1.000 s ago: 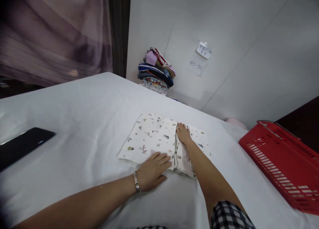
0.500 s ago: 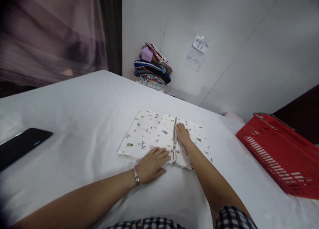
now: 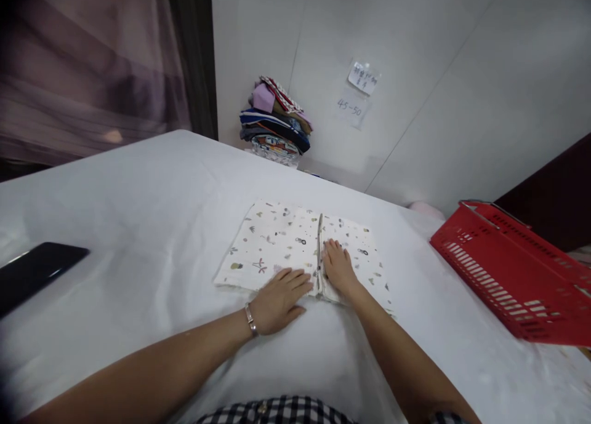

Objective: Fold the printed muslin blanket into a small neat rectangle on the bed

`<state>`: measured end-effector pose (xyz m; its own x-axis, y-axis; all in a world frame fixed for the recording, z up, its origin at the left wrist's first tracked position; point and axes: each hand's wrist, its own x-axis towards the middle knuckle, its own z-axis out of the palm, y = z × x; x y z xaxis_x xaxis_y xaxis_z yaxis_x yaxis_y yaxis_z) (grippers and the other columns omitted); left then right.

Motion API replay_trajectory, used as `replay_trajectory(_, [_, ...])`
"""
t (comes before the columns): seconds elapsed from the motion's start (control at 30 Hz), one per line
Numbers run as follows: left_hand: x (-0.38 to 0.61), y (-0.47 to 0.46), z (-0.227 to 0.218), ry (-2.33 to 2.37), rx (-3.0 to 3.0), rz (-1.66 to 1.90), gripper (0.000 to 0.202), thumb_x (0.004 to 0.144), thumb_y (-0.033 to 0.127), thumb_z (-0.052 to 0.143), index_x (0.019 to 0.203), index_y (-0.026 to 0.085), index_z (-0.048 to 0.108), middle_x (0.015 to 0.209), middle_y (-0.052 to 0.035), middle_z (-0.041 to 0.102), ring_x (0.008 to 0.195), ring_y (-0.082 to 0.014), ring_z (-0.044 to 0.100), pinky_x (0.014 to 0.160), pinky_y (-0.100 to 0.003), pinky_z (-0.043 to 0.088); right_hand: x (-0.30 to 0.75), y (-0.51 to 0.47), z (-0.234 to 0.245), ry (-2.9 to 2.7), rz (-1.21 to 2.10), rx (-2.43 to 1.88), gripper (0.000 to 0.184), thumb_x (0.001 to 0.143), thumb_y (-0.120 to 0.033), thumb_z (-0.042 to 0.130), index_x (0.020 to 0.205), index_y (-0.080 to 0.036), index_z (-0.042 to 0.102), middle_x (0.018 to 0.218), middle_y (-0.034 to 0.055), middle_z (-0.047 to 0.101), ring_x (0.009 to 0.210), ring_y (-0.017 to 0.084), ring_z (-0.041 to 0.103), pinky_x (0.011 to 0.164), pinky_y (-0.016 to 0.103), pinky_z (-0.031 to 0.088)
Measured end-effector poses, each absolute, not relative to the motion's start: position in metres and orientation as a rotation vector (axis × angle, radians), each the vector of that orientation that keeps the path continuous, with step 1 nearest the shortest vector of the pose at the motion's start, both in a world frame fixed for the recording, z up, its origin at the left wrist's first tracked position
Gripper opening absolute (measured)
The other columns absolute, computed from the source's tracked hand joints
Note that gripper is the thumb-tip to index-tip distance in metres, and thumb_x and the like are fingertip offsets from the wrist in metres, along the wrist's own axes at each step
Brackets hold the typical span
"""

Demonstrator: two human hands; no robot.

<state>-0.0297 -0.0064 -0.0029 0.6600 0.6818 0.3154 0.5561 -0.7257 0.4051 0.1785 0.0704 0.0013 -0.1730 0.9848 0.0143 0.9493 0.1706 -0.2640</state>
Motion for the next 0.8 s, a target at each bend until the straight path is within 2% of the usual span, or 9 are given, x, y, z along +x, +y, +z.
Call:
replay_trajectory(0.2, [-0.029, -0.006, -0.004, 1.005, 2.607, 0.658, 0.046, 0.079, 0.032, 0.055, 0.123, 0.022, 0.043, 0.131, -0.0054, 0.045, 0.124, -0.022, 0.033, 0.106, -0.042, 0.02, 0.178, 0.031, -0.005, -2.38, 0.249, -1.826, 0.054, 0.092, -0.042, 0.019, 0.137, -0.014, 0.032, 0.145, 0.0082, 0.021, 0.135, 0.019, 0.012, 0.107, 0.043, 0.012])
replay_trajectory(0.57, [-0.029, -0.006, -0.005, 1.021, 2.622, 0.65, 0.047, 0.079, 0.032, 0.056, 0.123, 0.024, 0.043, 0.132, -0.0035, 0.045, 0.124, -0.0217, 0.033, 0.106, -0.042, 0.021, 0.171, 0.028, -0.008, -2.406, 0.217, -1.812, 0.055, 0.093, -0.042, 0.016, 0.139, -0.014, 0.027, 0.147, 0.0076, 0.016, 0.135, 0.019, 0.008, 0.108, 0.043, 0.01])
replay_trajectory(0.8, [-0.03, -0.006, -0.008, 1.007, 2.637, 0.645, 0.049, 0.079, 0.032, 0.055, 0.125, 0.025, 0.041, 0.133, -0.0035, 0.044, 0.124, -0.022, 0.034, 0.105, -0.043, 0.023, 0.17, 0.023, -0.002, -2.385, 0.313, -1.783, 0.053, 0.092, -0.041, 0.019, 0.138, -0.016, 0.03, 0.145, 0.0082, 0.022, 0.134, 0.019, 0.013, 0.107, 0.044, 0.012])
